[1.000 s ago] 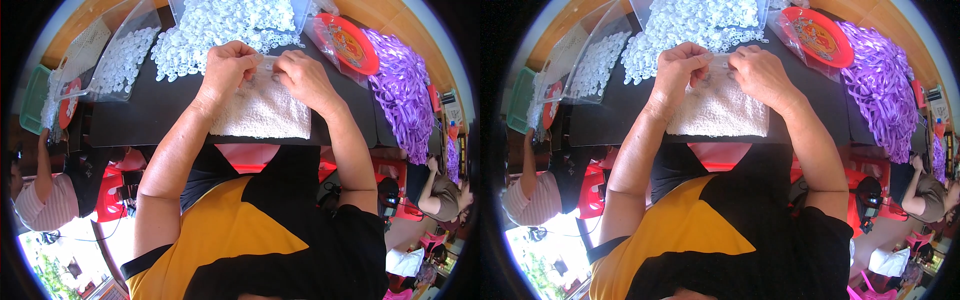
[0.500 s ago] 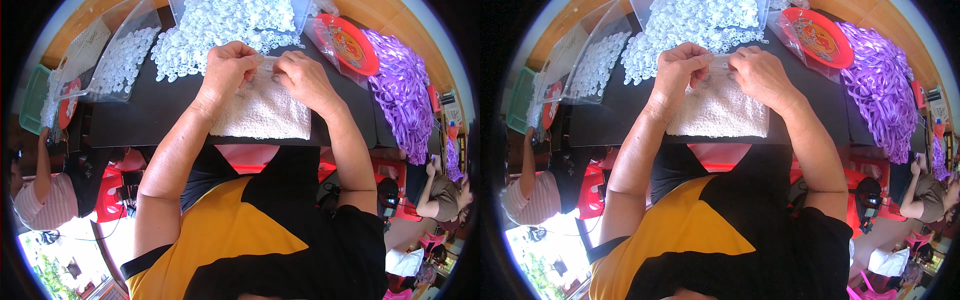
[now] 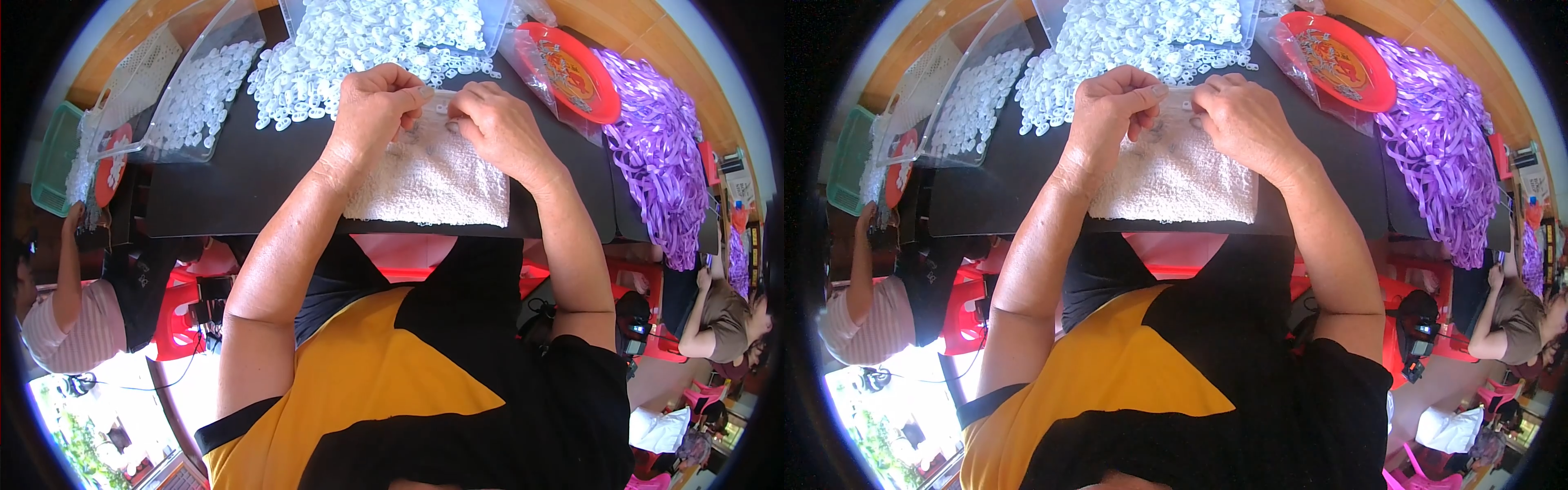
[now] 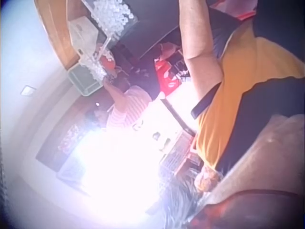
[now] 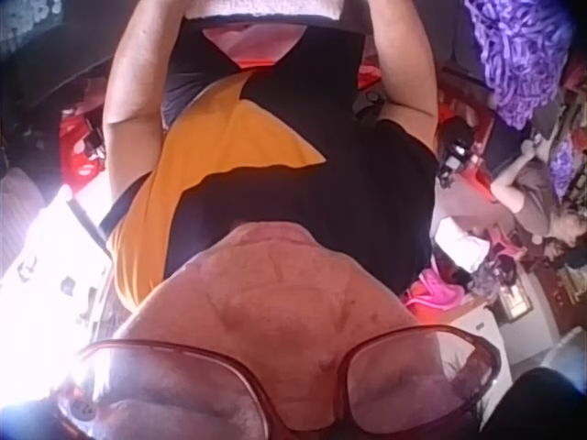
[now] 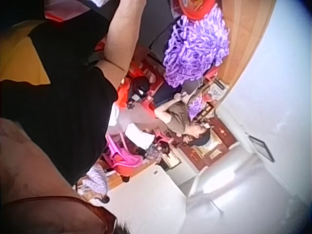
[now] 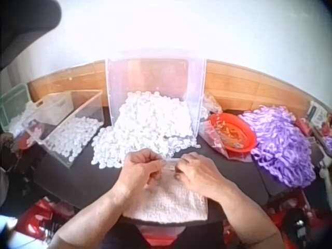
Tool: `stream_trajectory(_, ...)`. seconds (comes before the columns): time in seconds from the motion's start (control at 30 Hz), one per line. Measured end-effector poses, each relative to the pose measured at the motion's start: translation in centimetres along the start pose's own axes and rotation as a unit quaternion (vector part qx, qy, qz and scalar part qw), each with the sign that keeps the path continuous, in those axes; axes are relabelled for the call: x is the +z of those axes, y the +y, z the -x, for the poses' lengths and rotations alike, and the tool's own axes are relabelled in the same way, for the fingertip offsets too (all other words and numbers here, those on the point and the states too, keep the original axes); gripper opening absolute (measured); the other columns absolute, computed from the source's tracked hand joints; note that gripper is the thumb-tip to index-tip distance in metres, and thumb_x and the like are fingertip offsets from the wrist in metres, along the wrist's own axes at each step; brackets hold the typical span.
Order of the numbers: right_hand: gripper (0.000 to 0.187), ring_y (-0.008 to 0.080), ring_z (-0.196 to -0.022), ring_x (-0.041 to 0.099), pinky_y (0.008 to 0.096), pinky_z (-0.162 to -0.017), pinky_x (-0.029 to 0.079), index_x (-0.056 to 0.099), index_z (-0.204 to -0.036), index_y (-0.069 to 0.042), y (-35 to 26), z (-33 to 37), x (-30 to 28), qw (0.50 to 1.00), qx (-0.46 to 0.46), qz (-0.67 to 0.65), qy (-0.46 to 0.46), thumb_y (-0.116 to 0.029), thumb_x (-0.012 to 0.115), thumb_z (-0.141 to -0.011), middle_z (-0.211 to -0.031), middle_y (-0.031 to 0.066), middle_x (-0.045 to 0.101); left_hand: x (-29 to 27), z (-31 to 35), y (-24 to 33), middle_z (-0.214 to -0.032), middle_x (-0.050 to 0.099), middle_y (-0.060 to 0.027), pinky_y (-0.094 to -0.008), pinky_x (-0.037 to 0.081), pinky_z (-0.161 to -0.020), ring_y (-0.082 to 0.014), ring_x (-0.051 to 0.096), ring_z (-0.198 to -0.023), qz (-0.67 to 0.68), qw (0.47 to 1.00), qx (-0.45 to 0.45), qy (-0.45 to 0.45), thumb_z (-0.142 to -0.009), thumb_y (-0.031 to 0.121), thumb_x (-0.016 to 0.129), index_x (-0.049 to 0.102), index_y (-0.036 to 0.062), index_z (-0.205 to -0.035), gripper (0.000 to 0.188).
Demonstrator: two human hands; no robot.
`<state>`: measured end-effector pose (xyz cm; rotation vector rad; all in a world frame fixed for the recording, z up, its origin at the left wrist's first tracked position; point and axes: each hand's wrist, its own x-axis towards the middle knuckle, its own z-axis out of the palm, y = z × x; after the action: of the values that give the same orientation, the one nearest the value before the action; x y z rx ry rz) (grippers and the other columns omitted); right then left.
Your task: The recorder is assembling small white plastic components by hand at a workbench.
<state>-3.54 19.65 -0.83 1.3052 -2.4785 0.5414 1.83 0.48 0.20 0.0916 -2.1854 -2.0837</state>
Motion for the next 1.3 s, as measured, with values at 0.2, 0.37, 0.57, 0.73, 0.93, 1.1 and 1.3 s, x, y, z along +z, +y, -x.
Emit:
stream_trajectory(0.2, 0.012, 0.0288, -0.089, 0.062, 0.0410, -0.075, 0.051, 0.062, -0.086, -0.005, -0.04, 0.00, -0.04, 1.000, -0.003, 0.004, 0.003, -0.011, 0.068, -0.079, -0.087, 0.0081, 0.063, 0.13, 0.13, 0.14, -0.067, 0.060, -0.0026, -0.0201, 0.037, -0.046, -0.0067, 0.053, -0.056, 0.000, 1.000, 0.002, 0.005, -0.086, 0.010, 0.066, 0.066, -0.0009, -0.088, 0.011)
stream_trajectory(0.37, 0.012, 0.0286, -0.089, 0.062, 0.0408, -0.074, 0.051, 0.062, -0.086, -0.005, -0.06, -0.02, -0.07, 1.000, -0.007, 0.001, 0.006, -0.012, 0.069, -0.079, -0.086, 0.0081, 0.063, 0.17, 0.30, 0.26, -0.066, 0.060, -0.0022, -0.0197, 0.037, -0.046, -0.0060, 0.053, -0.056, -0.015, 1.000, 0.009, -0.008, -0.086, 0.010, 0.066, 0.066, -0.0008, -0.088, 0.011)
stream_trajectory(0.57, 0.012, 0.0284, -0.088, 0.062, 0.0409, -0.073, 0.051, 0.062, -0.084, -0.004, -0.05, -0.01, -0.01, 1.000, -0.002, 0.002, 0.006, -0.012, 0.069, -0.079, -0.085, 0.0078, 0.063, 0.37, 0.41, 0.16, -0.066, 0.061, -0.0016, -0.0194, 0.039, -0.048, -0.0052, 0.052, -0.056, -0.078, 0.996, 0.030, -0.032, -0.085, 0.008, 0.065, 0.067, -0.0002, -0.090, 0.010)
stream_trajectory(0.73, 0.012, 0.0288, -0.088, 0.061, 0.0410, -0.073, 0.051, 0.062, -0.084, -0.004, -0.16, -0.03, -0.10, 1.000, 0.001, -0.001, 0.006, -0.013, 0.069, -0.079, -0.085, 0.0080, 0.063, 0.35, 0.35, -0.08, -0.068, 0.061, -0.0013, -0.0194, 0.040, -0.050, -0.0049, 0.053, -0.058, -0.104, 0.993, 0.055, -0.017, -0.085, 0.008, 0.066, 0.067, 0.0002, -0.090, 0.009)
stream_trajectory(0.93, 0.013, 0.0294, -0.088, 0.061, 0.0413, -0.074, 0.050, 0.061, -0.084, -0.004, -0.18, -0.02, -0.10, 1.000, 0.002, 0.000, 0.004, -0.014, 0.069, -0.079, -0.085, 0.0084, 0.063, 0.41, 0.39, -0.08, -0.068, 0.061, -0.0008, -0.0193, 0.040, -0.050, -0.0046, 0.053, -0.059, -0.103, 0.993, 0.051, -0.011, -0.085, 0.007, 0.065, 0.067, 0.0002, -0.090, 0.009)
stream_trajectory(1.1, 0.013, 0.0298, -0.088, 0.061, 0.0417, -0.074, 0.050, 0.061, -0.084, -0.004, -0.09, 0.02, -0.05, 1.000, 0.001, -0.001, 0.004, -0.014, 0.068, -0.079, -0.085, 0.0087, 0.063, 0.33, 0.35, -0.32, -0.067, 0.060, -0.0005, -0.0197, 0.039, -0.050, -0.0045, 0.052, -0.058, -0.109, 0.992, 0.060, -0.014, -0.085, 0.007, 0.065, 0.068, 0.0006, -0.090, 0.008)
stream_trajectory(1.3, 0.014, 0.0299, -0.089, 0.062, 0.0418, -0.075, 0.050, 0.061, -0.084, -0.004, -0.02, 0.00, -0.08, 1.000, 0.004, -0.004, 0.000, -0.015, 0.068, -0.080, -0.086, 0.0091, 0.063, 0.42, 0.41, -0.11, -0.067, 0.060, -0.0003, -0.0195, 0.039, -0.050, -0.0046, 0.051, -0.058, -0.121, 0.991, 0.062, -0.010, -0.085, 0.007, 0.066, 0.067, 0.0007, -0.089, 0.008)
